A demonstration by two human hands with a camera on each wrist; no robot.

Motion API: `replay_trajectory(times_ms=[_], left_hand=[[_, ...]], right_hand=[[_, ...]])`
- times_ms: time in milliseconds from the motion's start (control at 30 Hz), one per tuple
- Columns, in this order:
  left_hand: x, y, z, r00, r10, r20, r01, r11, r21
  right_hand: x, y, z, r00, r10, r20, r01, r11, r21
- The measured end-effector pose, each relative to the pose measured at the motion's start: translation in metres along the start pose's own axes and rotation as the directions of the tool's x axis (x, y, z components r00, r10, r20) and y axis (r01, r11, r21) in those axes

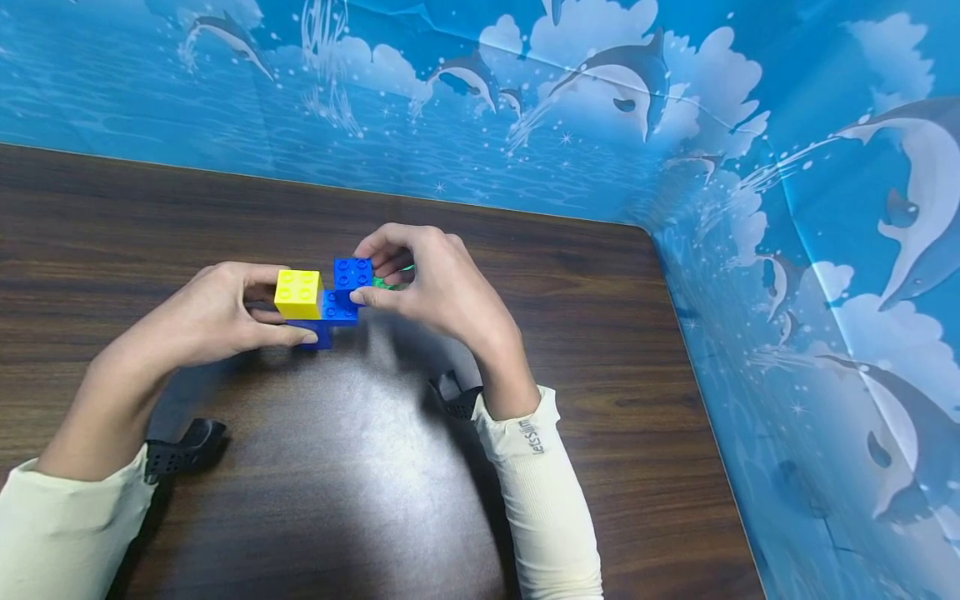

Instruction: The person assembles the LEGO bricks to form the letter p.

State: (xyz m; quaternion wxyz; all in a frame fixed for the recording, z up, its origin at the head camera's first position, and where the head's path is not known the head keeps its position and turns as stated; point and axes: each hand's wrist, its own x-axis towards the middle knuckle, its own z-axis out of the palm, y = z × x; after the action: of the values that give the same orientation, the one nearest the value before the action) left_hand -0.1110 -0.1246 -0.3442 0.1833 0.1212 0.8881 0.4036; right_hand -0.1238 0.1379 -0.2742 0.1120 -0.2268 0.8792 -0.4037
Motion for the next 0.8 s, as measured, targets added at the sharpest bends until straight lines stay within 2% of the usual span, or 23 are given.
replay_trajectory(times_ms=[533, 800], left_hand=[[0.000, 0.001, -0.002, 1.000, 0.008, -0.009, -0.007, 1.000, 0.026], [0.000, -0.001, -0.002, 0.998, -0.006, 0.057, 0.003, 0.999, 0.039]], right_hand=[[-0.008, 0.000, 0.005, 1.000, -0.006, 0.003, 0.006, 1.000, 0.026], [-0.012, 0.001, 0.008, 1.000, 0.004, -0.007, -0.004, 0.999, 0.043]])
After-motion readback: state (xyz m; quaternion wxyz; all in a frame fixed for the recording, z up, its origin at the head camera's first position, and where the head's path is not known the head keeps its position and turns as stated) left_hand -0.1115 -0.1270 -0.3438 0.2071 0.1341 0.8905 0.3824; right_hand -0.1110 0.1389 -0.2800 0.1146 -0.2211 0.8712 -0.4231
